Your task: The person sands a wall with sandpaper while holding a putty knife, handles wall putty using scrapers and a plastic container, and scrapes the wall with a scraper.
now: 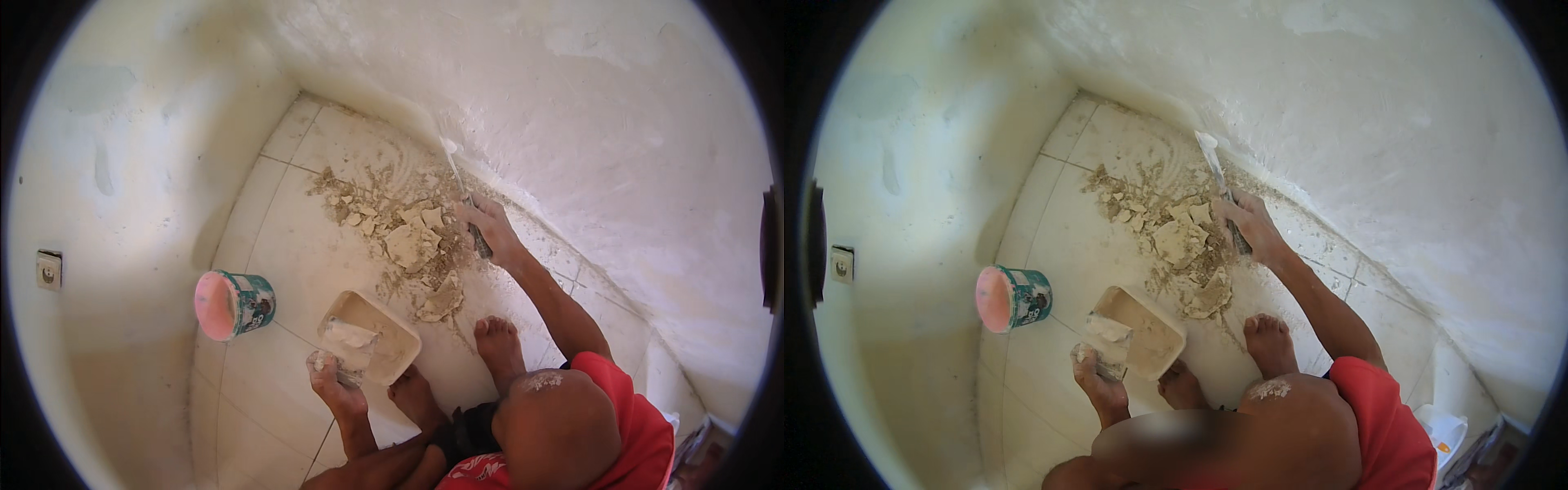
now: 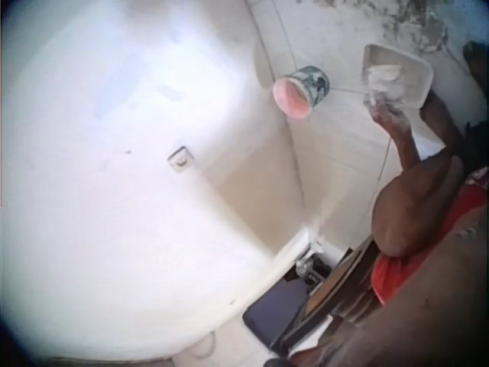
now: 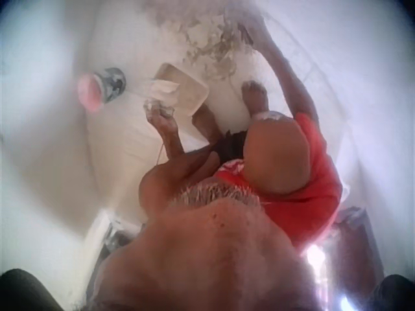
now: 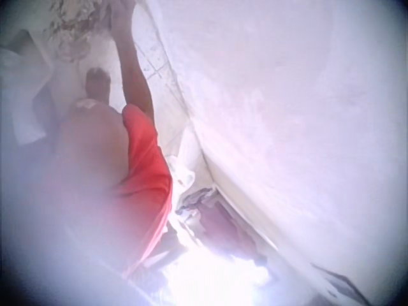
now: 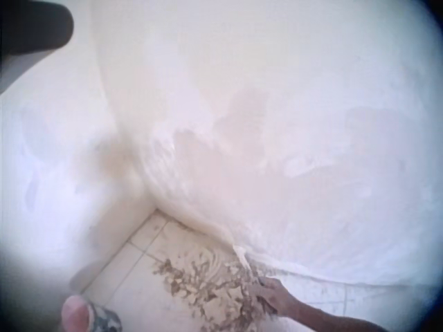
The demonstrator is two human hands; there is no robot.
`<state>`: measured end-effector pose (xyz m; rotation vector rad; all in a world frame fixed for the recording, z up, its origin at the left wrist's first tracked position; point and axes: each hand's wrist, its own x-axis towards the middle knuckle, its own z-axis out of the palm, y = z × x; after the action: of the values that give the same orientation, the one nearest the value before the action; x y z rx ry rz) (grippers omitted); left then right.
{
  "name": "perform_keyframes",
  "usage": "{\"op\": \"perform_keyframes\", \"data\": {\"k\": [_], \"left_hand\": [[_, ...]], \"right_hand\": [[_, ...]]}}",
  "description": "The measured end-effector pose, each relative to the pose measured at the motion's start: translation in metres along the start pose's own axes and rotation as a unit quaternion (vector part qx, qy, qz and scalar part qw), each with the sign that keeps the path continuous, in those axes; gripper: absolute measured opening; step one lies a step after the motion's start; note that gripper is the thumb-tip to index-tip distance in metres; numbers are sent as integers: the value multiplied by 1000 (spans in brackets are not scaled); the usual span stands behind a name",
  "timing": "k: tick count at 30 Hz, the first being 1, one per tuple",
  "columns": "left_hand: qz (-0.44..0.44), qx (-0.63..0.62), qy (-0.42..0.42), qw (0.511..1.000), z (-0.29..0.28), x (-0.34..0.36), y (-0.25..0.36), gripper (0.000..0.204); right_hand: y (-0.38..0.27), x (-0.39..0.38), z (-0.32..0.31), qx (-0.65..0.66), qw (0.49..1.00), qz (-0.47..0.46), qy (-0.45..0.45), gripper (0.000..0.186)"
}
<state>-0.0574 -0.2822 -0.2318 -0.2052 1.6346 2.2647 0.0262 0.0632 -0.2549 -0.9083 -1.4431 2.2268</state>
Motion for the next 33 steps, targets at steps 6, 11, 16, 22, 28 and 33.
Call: {"op": "perform_keyframes", "data": {"k": [6,11,16,22,28,33], "left_hand": [[11,20,-18,1000,-3,3,0,28],[11,32,-30,999,12,3,-2,28],[0,22,-25,999,11,1,-6,28],[-5,27,-16,999,11,1,-6,29],[-7,29,-29,999,15,1,-6,28],[0,35,-28,999,17,2,-5,28]], "right_hand": [[-25,16,11,-24,998,-62,-6,25],[-49,24,12,46,999,-19,-4,26],[-55,22,-1,75,997,-23,26,24],[-60,-6,-20,93,995,-21,17,32],[-76,-40,-70,116,993,-16,-17,37],[-80,-81,-94,111,994,-9,-2,40]]}}
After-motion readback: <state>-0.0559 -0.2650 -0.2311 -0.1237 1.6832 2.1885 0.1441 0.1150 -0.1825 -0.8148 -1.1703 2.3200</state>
